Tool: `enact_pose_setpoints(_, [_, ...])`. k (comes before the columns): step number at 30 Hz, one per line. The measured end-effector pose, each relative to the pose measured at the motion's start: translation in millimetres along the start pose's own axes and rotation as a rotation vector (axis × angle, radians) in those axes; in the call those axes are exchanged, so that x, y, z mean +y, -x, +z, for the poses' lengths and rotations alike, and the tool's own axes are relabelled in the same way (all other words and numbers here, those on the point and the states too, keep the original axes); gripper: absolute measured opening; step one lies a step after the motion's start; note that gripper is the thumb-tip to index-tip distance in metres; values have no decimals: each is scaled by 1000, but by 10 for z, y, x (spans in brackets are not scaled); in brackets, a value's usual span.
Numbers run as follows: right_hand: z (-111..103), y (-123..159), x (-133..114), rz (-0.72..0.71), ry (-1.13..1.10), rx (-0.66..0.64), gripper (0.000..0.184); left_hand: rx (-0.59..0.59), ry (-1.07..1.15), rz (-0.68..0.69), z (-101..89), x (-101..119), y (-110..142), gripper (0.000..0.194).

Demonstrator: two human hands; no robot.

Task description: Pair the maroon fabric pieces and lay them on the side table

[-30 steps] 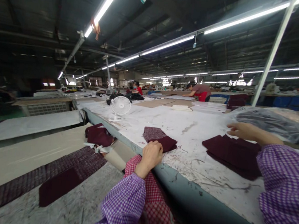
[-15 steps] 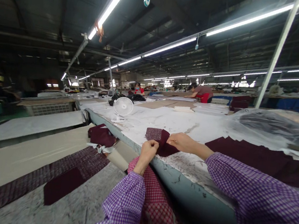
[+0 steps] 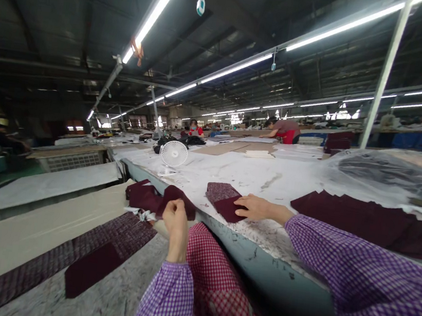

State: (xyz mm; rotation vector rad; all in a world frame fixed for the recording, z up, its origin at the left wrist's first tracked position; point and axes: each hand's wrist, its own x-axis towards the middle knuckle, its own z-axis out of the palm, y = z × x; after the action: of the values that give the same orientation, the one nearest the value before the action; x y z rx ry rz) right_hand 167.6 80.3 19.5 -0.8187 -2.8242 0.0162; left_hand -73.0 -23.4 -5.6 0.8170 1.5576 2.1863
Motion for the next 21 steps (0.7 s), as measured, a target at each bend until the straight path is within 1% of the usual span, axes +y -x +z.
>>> enact_pose_setpoints(1, [-50, 19, -7, 79, -117, -4, 49, -55, -142, 97, 44, 24, 105, 11])
enact_pose_setpoints(2, [-102, 44, -15, 162, -251, -9, 52, -150, -268, 174, 98, 51, 221, 12])
enact_pose_setpoints(3, [-154, 76, -22, 240, -413, -21, 57, -257, -348, 231, 157, 79, 343, 12])
enact_pose_setpoints(6, [-292, 217, -47, 438, -911, -124, 75, -568, -423, 361, 323, 158, 699, 13])
enact_pose_setpoints(8, [-360, 342, -64, 484, -1090, -194, 83, -727, -483, 413, 387, 204, 890, 14])
enact_pose_setpoints(10, [-401, 471, -79, 505, -1110, -193, 80, -824, -531, 475, 393, 253, 1023, 14])
enact_pose_setpoints(12, [-415, 585, -89, 522, -1010, -133, 70, -900, -551, 529, 350, 311, 1090, 15])
enact_pose_setpoints(13, [-414, 632, -91, 521, -932, -103, 70, -950, -548, 536, 319, 341, 1098, 14])
enact_pose_setpoints(15, [-402, 704, -88, 499, -780, -60, 78, -1043, -500, 491, 265, 395, 1065, 16])
enact_pose_setpoints(16, [-395, 730, -85, 479, -730, -51, 81, -1056, -465, 453, 256, 415, 1026, 21])
enact_pose_setpoints(17, [-388, 750, -79, 459, -704, -47, 81, -1033, -434, 418, 264, 427, 976, 28])
enact_pose_setpoints(18, [-380, 764, -73, 442, -701, -44, 81, -977, -419, 399, 294, 431, 919, 32])
enact_pose_setpoints(20, [-359, 776, -61, 430, -734, -50, 82, -842, -459, 440, 420, 410, 808, 31])
enact_pose_setpoints(21, [-344, 775, -54, 431, -757, -53, 83, -808, -513, 488, 510, 388, 762, 29])
